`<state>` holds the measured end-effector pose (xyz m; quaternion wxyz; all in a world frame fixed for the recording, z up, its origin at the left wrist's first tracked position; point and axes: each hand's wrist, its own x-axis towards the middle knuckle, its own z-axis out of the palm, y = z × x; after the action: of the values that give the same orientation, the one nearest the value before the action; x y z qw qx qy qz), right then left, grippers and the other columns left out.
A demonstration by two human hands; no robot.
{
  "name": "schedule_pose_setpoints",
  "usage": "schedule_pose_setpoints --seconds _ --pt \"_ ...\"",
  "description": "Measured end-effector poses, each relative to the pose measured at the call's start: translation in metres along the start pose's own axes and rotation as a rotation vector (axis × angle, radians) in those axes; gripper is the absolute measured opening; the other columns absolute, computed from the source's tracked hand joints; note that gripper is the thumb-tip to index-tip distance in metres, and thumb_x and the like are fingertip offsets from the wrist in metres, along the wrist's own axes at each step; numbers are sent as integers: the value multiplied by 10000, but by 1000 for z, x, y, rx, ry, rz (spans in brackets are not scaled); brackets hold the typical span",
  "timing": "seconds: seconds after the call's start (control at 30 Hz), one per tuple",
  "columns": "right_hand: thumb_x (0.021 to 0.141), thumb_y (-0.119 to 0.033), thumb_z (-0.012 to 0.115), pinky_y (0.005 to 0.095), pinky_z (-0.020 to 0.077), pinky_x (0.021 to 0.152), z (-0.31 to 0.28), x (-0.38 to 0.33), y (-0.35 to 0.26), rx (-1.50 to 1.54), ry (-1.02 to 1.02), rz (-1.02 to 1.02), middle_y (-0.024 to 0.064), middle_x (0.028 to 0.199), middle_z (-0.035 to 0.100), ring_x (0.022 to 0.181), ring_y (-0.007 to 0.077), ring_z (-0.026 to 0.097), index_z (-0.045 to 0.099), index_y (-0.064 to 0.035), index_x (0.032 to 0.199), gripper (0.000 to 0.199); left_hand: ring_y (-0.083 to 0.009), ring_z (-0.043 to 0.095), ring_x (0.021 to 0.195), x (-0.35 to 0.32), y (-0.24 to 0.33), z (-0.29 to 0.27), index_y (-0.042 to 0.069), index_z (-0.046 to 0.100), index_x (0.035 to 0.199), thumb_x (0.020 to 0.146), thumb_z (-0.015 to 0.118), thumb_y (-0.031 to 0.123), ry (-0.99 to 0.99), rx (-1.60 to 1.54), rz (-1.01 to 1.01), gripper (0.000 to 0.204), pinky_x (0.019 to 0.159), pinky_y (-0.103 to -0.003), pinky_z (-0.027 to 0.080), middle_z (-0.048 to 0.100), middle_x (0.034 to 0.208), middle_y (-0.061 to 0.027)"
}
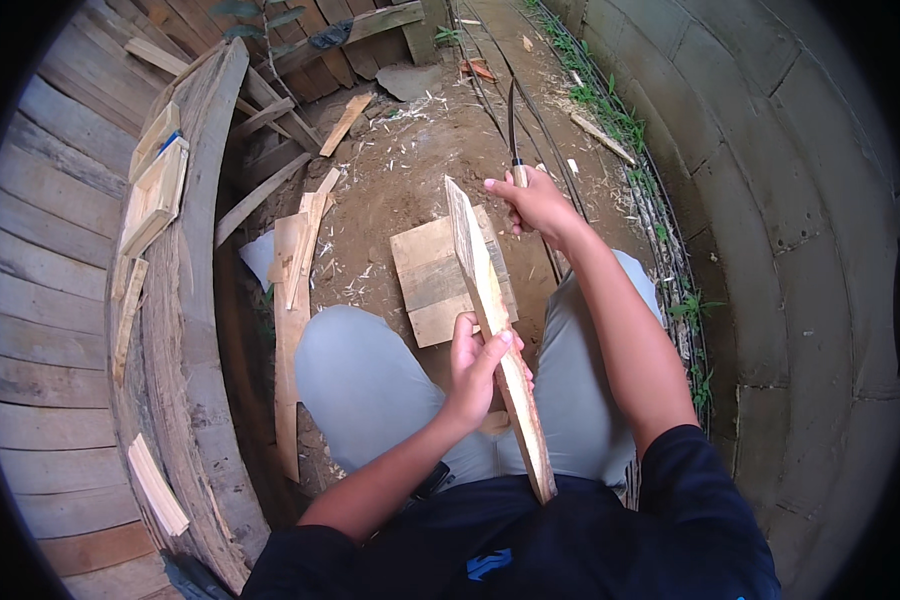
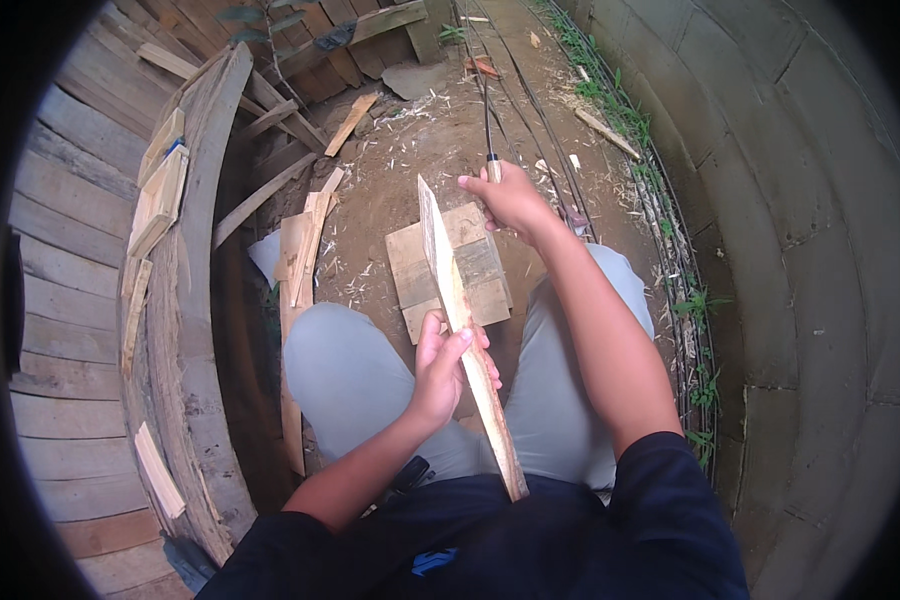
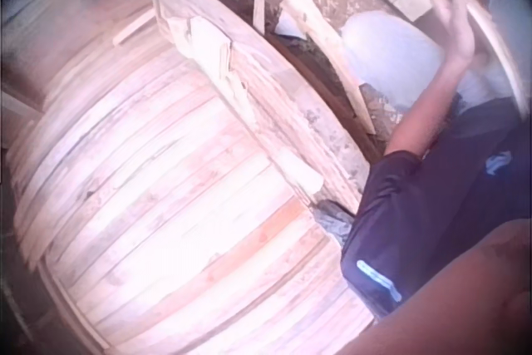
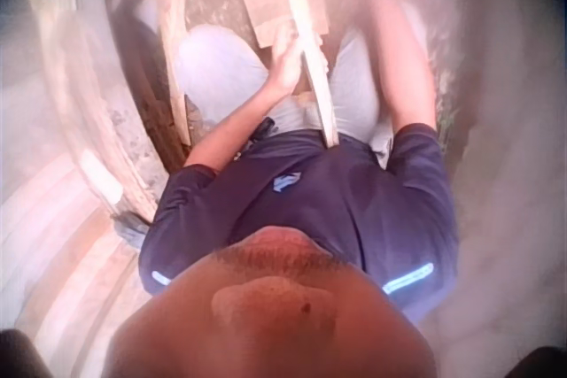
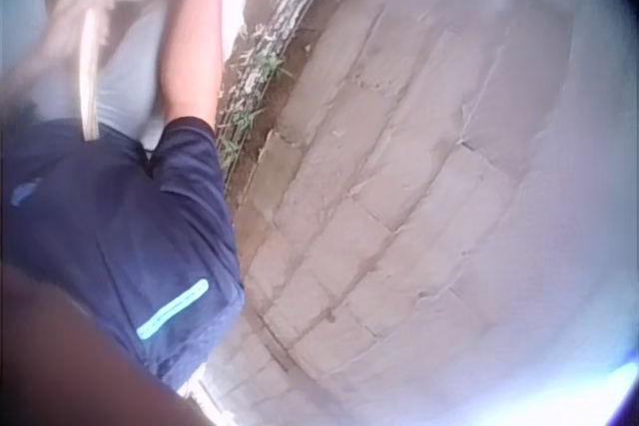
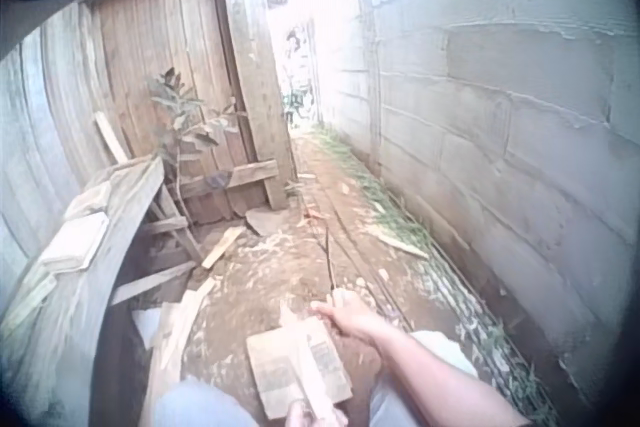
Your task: The person sits on the ground and uses a knife to carve a long wooden plank. They repeatedly shave thin layers from the wood's surface, occasionally pausing to inspect the piece before continuing.
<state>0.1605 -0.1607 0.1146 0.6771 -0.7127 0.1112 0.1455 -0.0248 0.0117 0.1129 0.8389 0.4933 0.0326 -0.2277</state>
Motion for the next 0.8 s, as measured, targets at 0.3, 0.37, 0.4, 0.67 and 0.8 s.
schedule_pose_setpoints --seconds 0.3,0.37,0.4,0.67,0.8 --pt "1013 -533 474 450 473 673 8 -22 35 -836 138 -211 181 732 632 644 365 604 599 23 893 582 -169 545 705 11 -64 -32 71 386 1078 968 512 278 457 109 -175 266 597 -343 511 490 918 -70" --pt "1034 -482 430 521 476 768 23 -53 29 -1027 87 -119 275 852 664 818 484 635 625 35 923 564 -177 507 867 9 -71 -30 -4 391 1072 934 553 299 558 183 -238 371 769 -368 457 487 945 -94" --pt "1035 -465 432 530 478 781 28 -64 34 -1126 53 -96 277 857 668 840 483 641 629 37 923 551 -183 510 860 7 -74 -30 -38 387 1080 921 567 302 590 176 -300 417 762 -367 452 498 933 -108" --pt "1034 -356 424 500 534 852 42 -98 64 -1450 -305 156 274 902 701 920 444 684 716 27 898 500 -223 542 875 -3 -105 -35 -65 414 1079 861 608 282 618 190 -440 454 772 -399 458 526 972 -161" --pt "1031 -321 427 495 542 843 41 -90 66 -1494 -453 200 266 932 704 934 432 686 708 40 914 472 -230 561 840 -5 -101 -35 -68 432 1047 855 595 263 649 245 -451 417 750 -394 463 566 945 -169"
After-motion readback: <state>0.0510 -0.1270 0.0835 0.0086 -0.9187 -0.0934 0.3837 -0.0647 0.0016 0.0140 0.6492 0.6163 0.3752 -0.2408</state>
